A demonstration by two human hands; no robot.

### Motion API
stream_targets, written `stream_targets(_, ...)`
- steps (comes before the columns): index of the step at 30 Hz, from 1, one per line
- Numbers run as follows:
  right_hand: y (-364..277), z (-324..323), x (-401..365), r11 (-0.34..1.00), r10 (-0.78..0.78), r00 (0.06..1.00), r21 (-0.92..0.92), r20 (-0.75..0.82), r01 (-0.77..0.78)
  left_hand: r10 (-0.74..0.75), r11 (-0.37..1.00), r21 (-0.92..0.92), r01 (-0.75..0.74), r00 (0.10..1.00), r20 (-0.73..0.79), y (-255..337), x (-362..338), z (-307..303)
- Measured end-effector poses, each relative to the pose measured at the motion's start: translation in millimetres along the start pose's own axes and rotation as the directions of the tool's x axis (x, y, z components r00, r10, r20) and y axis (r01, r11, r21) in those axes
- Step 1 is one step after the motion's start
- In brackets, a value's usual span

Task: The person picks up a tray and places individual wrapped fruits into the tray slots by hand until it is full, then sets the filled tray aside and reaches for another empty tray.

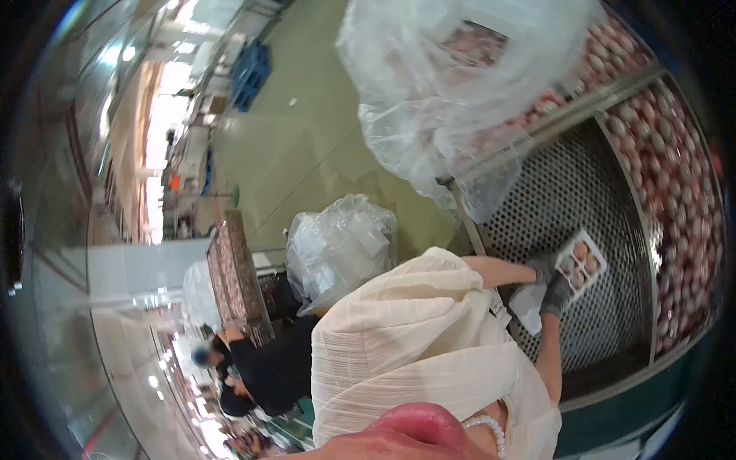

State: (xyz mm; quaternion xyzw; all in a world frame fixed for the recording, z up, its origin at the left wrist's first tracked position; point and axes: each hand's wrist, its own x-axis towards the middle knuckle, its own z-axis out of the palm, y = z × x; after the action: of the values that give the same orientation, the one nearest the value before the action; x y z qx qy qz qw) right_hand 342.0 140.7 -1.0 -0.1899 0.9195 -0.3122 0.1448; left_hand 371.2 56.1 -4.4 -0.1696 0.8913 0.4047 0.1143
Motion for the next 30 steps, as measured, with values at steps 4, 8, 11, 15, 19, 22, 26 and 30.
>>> stream_targets(4, 85.6, 41.9, -12.5, 0.988, -0.150, 0.964, -0.068, -0.218, 0.138, 0.014, 0.998, -0.054, -0.021, 0.992, -0.128, -3.8, 9.1, 10.8)
stream_targets(8, 19.3, -17.2, -25.9, 0.992, 0.109, 0.979, 0.039, 0.171, -0.117, -0.112, 0.993, 0.051, 0.107, 0.990, 0.088, -17.4, -0.6, 21.9)
stream_targets(11, 15.9, -24.2, -39.2, 0.975, 0.156, 0.985, 0.145, 0.080, -0.166, -0.198, 0.980, 0.061, 0.189, 0.945, 0.260, -26.6, 0.4, 22.0)
stream_targets(15, 13.3, -37.1, -42.7, 0.785, 0.267, 0.960, 0.558, 0.086, -0.268, 0.112, 0.982, -0.170, -0.077, 0.972, 0.205, -66.0, 16.5, 52.3)
stream_targets(19, 54.0, -61.4, -12.5, 0.897, 0.357, 0.887, 0.372, -0.293, -0.238, 0.056, 0.973, 0.193, -0.126, 0.941, 0.335, -37.5, 29.6, 35.0)
stream_targets(22, 62.9, -144.0, 52.7, 0.987, 0.157, 0.814, 0.126, -0.559, -0.103, 0.025, 0.968, 0.220, -0.119, 0.921, 0.389, -11.5, 50.5, 33.8)
stream_targets(26, 119.5, -193.1, 154.8, 0.948, 0.217, 0.877, -0.120, -0.429, -0.294, -0.042, 0.978, 0.195, -0.071, 0.851, 0.523, -11.3, 62.4, 35.2)
stream_targets(30, 180.0, -186.1, 247.7, 0.751, 0.119, 0.900, -0.555, -0.418, -0.357, -0.001, 0.989, 0.132, -0.066, 0.892, 0.453, -21.9, 58.0, 43.0)
